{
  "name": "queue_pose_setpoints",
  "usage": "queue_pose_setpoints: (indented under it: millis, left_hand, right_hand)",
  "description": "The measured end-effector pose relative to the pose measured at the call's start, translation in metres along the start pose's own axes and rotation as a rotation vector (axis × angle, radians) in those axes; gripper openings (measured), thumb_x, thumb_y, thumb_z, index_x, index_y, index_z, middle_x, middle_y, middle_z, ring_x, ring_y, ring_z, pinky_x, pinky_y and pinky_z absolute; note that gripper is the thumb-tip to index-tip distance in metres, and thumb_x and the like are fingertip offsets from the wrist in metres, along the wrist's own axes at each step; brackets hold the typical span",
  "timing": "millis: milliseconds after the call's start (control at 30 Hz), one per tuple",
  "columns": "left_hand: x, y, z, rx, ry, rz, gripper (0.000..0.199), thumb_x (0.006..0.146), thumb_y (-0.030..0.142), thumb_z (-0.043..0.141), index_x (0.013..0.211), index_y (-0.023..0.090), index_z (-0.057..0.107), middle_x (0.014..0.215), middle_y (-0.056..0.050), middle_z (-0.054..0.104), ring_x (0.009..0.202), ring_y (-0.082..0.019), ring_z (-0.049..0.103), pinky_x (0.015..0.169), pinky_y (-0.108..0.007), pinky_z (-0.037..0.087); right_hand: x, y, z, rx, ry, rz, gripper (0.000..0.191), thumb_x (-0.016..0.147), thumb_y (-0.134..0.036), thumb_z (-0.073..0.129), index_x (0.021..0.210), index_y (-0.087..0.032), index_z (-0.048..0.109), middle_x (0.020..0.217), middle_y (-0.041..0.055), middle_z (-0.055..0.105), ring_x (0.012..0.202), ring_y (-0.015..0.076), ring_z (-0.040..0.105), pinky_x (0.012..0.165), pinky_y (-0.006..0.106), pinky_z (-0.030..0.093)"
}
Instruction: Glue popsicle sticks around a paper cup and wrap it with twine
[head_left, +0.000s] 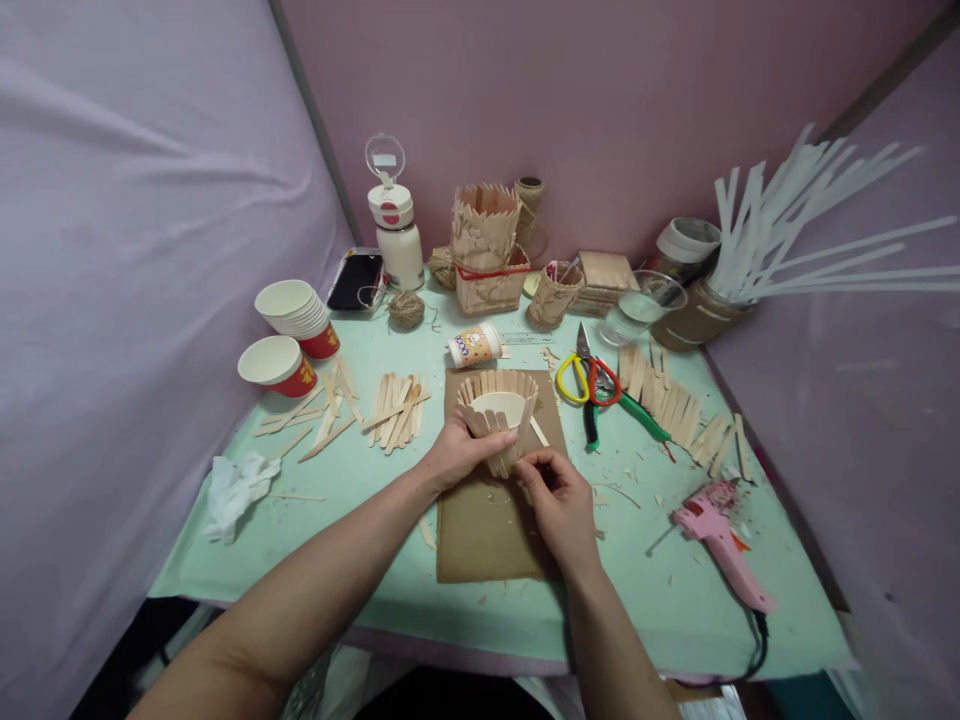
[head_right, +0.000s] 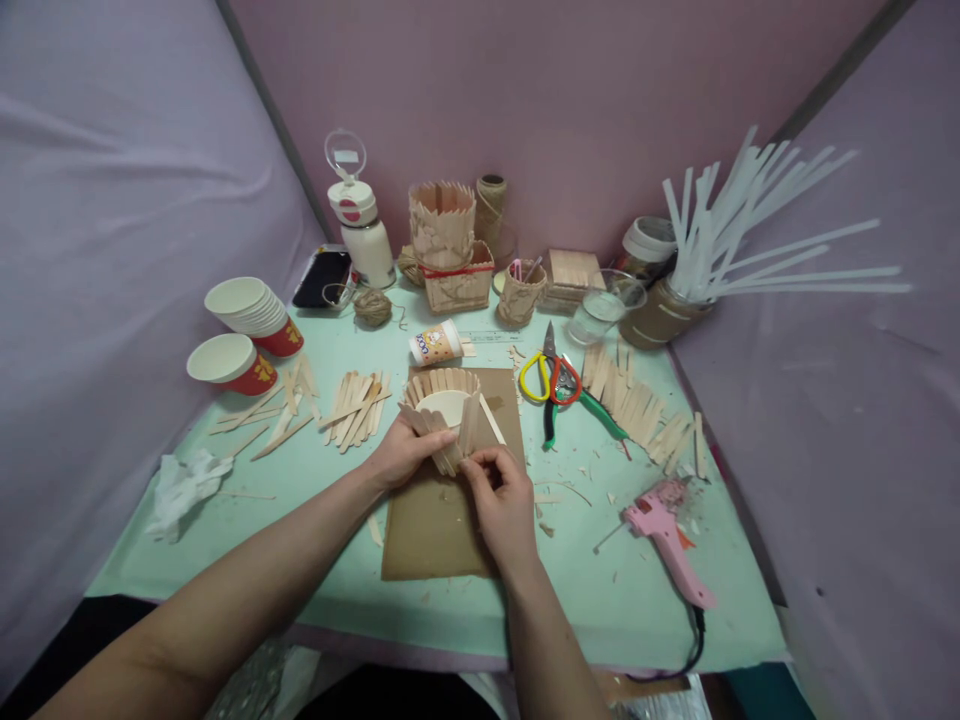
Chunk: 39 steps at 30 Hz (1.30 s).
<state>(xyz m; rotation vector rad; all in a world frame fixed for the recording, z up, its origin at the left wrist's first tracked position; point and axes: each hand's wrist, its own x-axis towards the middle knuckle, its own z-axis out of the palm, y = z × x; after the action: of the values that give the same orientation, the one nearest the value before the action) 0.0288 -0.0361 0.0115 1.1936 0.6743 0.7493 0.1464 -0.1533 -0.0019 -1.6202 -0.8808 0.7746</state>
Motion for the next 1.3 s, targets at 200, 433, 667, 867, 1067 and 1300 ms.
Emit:
queue_pose_setpoints:
  millis: [200, 433, 667, 867, 1067, 1300]
  left_hand:
    - [0.000, 0.005, 0.002, 0.034, -0.045, -0.008, 0.047, 0.061, 0.045, 0.089, 0.090, 0.013, 0.072, 0.089, -0.007, 0.074, 0.083, -0.020, 0.066, 0.082, -0.034, 0.055]
    - [-0.007, 0.006, 0.010, 0.069, -0.016, -0.006, 0.068, 0.055, 0.038, 0.093, 0.112, 0.015, 0.064, 0.111, -0.010, 0.070, 0.107, -0.026, 0.064, 0.099, -0.041, 0.050]
    - [-0.008, -0.005, 0.006, 0.108, -0.118, 0.040, 0.109, 0.056, 0.038, 0.094, 0.147, 0.021, 0.036, 0.140, -0.015, 0.055, 0.131, -0.030, 0.053, 0.115, -0.044, 0.039]
    - [-0.008, -0.004, 0.007, 0.125, -0.182, 0.060, 0.111, 0.056, 0.041, 0.093, 0.147, 0.019, 0.033, 0.136, -0.016, 0.056, 0.129, -0.032, 0.054, 0.116, -0.047, 0.038]
    - [-0.006, -0.008, 0.005, 0.113, -0.241, 0.103, 0.105, 0.062, 0.036, 0.091, 0.146, 0.020, 0.031, 0.132, -0.015, 0.059, 0.124, -0.028, 0.058, 0.115, -0.047, 0.038]
    - [-0.005, -0.007, 0.004, 0.147, -0.199, 0.099, 0.107, 0.057, 0.032, 0.091, 0.144, 0.019, 0.031, 0.133, -0.016, 0.057, 0.126, -0.030, 0.055, 0.114, -0.048, 0.038]
  right_hand:
    - [-0.001, -0.011, -0.009, 0.007, 0.122, -0.203, 0.019, 0.085, -0.033, 0.070, 0.097, -0.021, 0.063, 0.084, -0.0001, 0.057, 0.071, 0.0148, 0.057, 0.065, 0.028, 0.047]
    - [0.007, -0.064, -0.047, -0.404, -0.076, -0.556, 0.024, 0.093, -0.027, 0.066, 0.115, -0.020, 0.064, 0.085, 0.0002, 0.056, 0.070, 0.0134, 0.052, 0.066, 0.026, 0.045]
    - [0.015, -0.087, -0.051, -0.739, -0.416, -0.333, 0.025, 0.095, -0.026, 0.063, 0.119, -0.019, 0.066, 0.066, -0.0029, 0.065, 0.056, 0.0144, 0.056, 0.057, 0.025, 0.039]
    - [0.019, -0.089, -0.049, -0.910, -0.500, -0.280, 0.016, 0.096, -0.026, 0.060, 0.107, -0.023, 0.072, 0.072, 0.0012, 0.073, 0.061, 0.0174, 0.063, 0.059, 0.026, 0.038]
    - [0.017, -0.080, -0.048, -0.869, -0.466, -0.313, 0.017, 0.098, -0.029, 0.058, 0.095, -0.024, 0.074, 0.079, 0.0026, 0.078, 0.067, 0.0185, 0.069, 0.063, 0.026, 0.041]
    - [0.018, -0.074, -0.046, -0.792, -0.417, -0.384, 0.021, 0.099, -0.029, 0.056, 0.094, -0.024, 0.075, 0.084, 0.0046, 0.079, 0.074, 0.0191, 0.072, 0.065, 0.025, 0.043]
